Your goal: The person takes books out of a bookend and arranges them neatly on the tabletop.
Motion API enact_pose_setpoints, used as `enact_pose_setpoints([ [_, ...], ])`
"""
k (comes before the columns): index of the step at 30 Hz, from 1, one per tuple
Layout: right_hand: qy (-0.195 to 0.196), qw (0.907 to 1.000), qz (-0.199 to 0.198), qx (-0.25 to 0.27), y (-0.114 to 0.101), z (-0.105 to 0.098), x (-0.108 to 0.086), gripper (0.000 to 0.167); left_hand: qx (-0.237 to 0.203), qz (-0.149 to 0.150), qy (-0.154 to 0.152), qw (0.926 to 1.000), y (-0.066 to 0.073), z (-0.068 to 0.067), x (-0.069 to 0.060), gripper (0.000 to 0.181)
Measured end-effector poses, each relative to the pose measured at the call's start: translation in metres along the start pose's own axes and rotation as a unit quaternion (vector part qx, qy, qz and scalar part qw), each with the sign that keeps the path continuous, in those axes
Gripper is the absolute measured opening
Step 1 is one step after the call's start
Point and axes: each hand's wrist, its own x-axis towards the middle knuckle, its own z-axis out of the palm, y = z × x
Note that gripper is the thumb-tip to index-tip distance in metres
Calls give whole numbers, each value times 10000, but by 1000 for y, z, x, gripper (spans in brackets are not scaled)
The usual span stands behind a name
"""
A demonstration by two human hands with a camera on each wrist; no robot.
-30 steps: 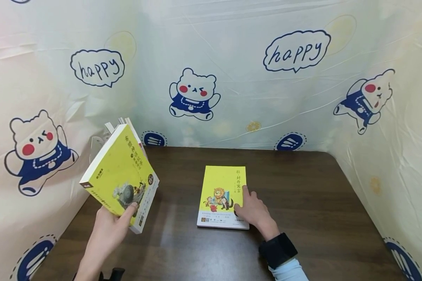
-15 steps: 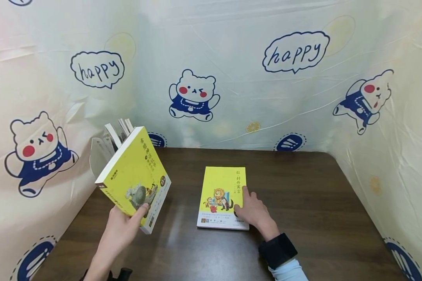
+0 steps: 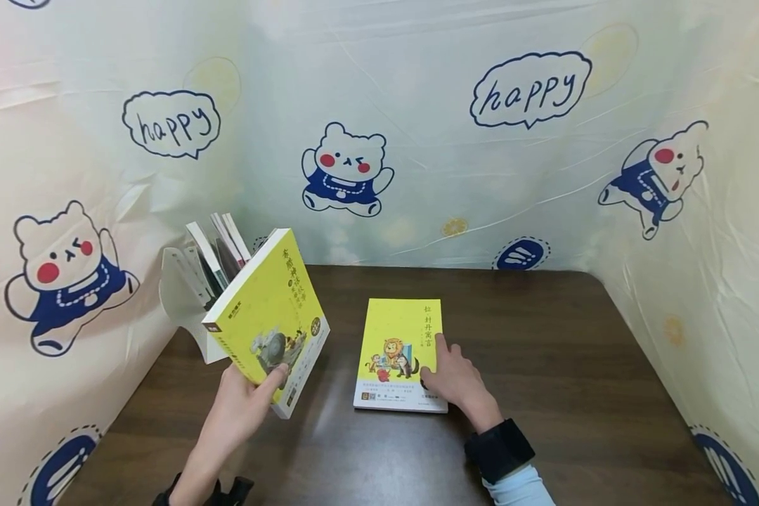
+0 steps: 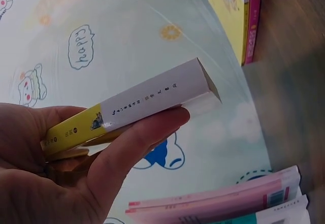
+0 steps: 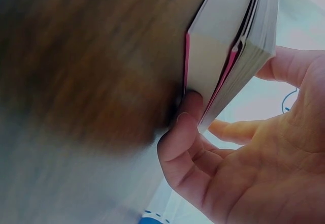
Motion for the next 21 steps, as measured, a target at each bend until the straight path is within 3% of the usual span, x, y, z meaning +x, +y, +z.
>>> enact_pose_setpoints([
  [8, 38, 10000, -47, -5, -2, -3, -1, 87, -137, -110, -179, 9997, -1, 8, 4, 45],
  [21, -13, 10000, -27, -7, -3, -2, -3, 87, -362, 58, -379, 9986, 1, 18, 8, 48],
])
